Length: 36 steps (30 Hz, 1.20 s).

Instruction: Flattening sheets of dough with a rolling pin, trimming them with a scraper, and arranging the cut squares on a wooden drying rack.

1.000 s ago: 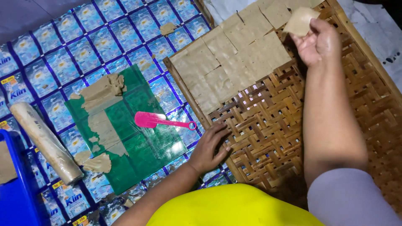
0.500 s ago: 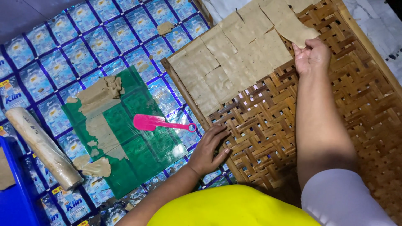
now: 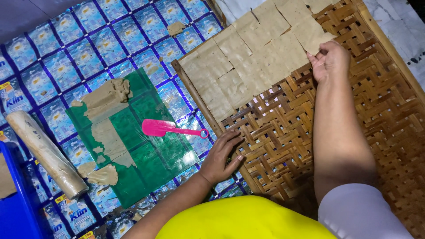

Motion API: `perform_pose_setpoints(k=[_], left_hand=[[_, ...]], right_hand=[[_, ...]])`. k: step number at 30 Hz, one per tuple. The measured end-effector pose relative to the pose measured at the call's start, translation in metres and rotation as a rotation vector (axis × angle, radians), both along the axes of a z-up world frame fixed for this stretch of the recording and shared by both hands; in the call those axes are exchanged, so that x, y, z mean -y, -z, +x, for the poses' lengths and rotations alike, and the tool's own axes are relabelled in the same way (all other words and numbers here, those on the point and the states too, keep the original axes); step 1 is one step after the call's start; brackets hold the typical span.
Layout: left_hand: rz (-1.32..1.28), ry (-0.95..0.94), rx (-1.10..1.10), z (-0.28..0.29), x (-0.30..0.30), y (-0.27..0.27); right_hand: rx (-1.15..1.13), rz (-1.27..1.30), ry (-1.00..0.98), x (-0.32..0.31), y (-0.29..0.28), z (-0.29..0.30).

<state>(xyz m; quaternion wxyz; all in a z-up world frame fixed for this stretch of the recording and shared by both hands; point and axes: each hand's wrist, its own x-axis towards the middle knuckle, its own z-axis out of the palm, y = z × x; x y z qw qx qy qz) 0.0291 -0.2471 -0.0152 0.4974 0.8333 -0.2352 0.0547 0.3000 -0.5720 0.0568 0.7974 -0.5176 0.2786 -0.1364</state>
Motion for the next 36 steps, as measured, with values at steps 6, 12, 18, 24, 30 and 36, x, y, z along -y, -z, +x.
perform_pose_setpoints(k=[6, 12, 18, 24, 30, 36], left_hand=[[0.018, 0.006, -0.037, -0.001, -0.001, -0.001], [0.013, 0.007, -0.023, 0.0, -0.001, -0.001], [0.025, 0.006, -0.034, 0.0, 0.0, 0.001], [0.013, 0.004, -0.028, 0.0, -0.001, 0.0], [0.001, 0.001, -0.021, 0.0, -0.001, -0.002], [-0.05, 0.014, -0.074, 0.0, -0.002, 0.002]], right_hand=[[-0.285, -0.222, 0.03, -0.013, -0.026, -0.008], [-0.322, -0.404, 0.01, -0.007, -0.023, -0.009], [-0.298, -0.521, -0.003, -0.007, -0.014, -0.012], [-0.334, -0.557, -0.013, -0.01, -0.016, -0.018], [-0.379, -0.648, -0.061, -0.011, -0.022, -0.024], [-0.324, -0.848, -0.079, -0.006, -0.019, -0.044]])
